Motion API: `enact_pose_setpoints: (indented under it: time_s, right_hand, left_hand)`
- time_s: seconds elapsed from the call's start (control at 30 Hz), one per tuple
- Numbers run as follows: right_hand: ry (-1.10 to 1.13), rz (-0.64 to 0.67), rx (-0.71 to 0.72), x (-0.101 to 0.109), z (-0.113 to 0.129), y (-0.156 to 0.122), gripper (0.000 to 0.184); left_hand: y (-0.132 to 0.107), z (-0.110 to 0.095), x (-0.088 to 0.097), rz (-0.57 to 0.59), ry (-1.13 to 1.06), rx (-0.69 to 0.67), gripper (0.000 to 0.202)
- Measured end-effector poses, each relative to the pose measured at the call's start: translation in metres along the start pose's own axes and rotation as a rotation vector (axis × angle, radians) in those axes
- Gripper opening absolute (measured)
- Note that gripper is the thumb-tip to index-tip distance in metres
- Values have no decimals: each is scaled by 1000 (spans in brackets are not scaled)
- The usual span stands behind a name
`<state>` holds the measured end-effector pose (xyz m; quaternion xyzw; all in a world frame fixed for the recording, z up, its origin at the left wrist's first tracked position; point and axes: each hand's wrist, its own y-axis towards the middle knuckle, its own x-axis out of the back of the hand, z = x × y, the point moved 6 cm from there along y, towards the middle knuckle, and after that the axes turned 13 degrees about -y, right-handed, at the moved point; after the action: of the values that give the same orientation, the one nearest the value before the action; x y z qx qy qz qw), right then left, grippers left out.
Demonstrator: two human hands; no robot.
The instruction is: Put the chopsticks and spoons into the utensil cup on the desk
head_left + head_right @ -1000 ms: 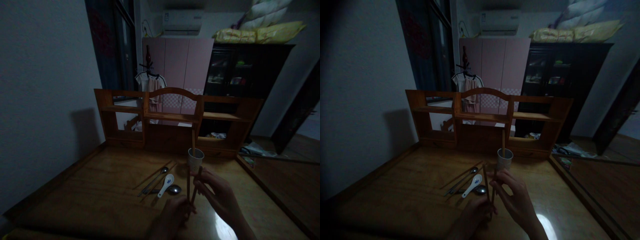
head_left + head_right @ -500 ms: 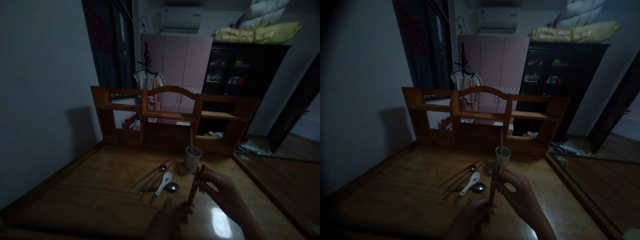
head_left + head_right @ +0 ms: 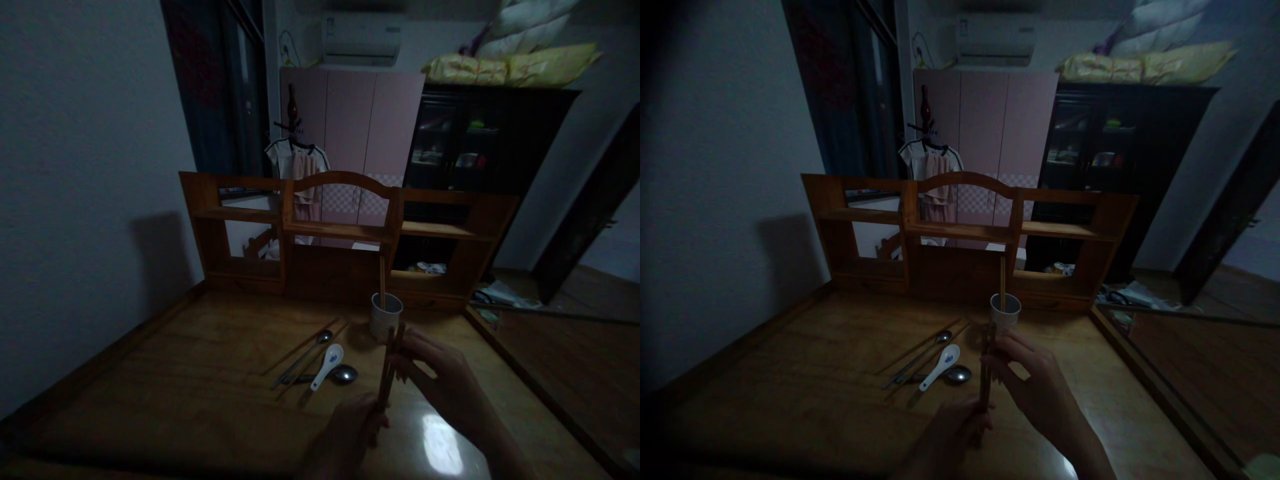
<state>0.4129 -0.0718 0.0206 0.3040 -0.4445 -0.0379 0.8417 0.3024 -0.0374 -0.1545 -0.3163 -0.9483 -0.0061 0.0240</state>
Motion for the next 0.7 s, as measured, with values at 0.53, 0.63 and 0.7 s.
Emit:
enact_pose_setpoints:
  time_s: [0.53,0.63,0.7]
  right_hand:
    - [65,110,-68,-4,-7,-3,10]
    - [55,120,-74,-3,-6,-4,8]
    - [58,140,-75,-3,-6,-5,6]
  left_hand:
    - [6,13,-2,-5,174,212,30]
    - [4,8,-2,-8,171,202,28]
    - [4,5,-1,-8,170,187,27]
